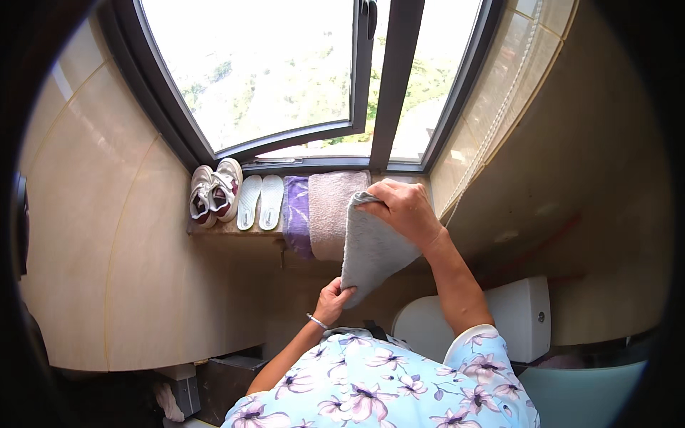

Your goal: The person folds several towels and places them on a windowsill. They then wash their hands at the sink, dry them with a blue cloth, and wipe the countertop. Finally, they arrange a pair of pink slippers and a pair of blue slippers on the floor.

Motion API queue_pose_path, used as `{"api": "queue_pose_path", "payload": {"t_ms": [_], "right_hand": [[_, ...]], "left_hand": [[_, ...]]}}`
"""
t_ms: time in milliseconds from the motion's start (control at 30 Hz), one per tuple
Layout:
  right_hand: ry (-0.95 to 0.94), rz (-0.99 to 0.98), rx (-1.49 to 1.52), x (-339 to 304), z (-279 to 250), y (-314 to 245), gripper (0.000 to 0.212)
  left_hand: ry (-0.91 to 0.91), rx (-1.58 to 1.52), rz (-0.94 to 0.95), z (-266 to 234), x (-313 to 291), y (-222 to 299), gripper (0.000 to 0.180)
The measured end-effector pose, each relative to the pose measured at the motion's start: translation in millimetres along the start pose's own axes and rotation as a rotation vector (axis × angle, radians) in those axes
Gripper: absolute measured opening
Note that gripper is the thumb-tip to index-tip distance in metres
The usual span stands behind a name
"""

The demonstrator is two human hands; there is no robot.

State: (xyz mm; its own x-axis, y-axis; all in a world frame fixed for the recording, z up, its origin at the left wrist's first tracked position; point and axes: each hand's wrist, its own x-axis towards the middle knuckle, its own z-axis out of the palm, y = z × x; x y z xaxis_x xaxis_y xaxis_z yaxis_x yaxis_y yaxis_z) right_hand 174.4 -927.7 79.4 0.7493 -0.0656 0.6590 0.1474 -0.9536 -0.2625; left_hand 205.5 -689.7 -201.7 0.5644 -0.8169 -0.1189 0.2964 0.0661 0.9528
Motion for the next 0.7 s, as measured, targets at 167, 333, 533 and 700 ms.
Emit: {"api": "queue_pose_path", "payload": {"t_ms": [167, 333, 533, 700], "right_hand": [[-0.143, 0.019, -0.061, 52, 53, 49, 0.032], [-0.433, 0.281, -0.133, 69, 180, 146, 0.048], [-0.382, 0.3, -0.08, 35, 270, 181, 0.041], [-0.193, 0.262, -0.063, 37, 273, 191, 0.036]], "left_hand": [[0.018, -0.131, -0.046, -3, 44, -16, 0.022], [0.211, -0.049, -0.057, -30, 97, -66, 0.028], [0.228, 0.114, -0.091, -68, 97, -74, 0.035], [0.179, 0.148, -0.128, -62, 83, -55, 0.029]]}}
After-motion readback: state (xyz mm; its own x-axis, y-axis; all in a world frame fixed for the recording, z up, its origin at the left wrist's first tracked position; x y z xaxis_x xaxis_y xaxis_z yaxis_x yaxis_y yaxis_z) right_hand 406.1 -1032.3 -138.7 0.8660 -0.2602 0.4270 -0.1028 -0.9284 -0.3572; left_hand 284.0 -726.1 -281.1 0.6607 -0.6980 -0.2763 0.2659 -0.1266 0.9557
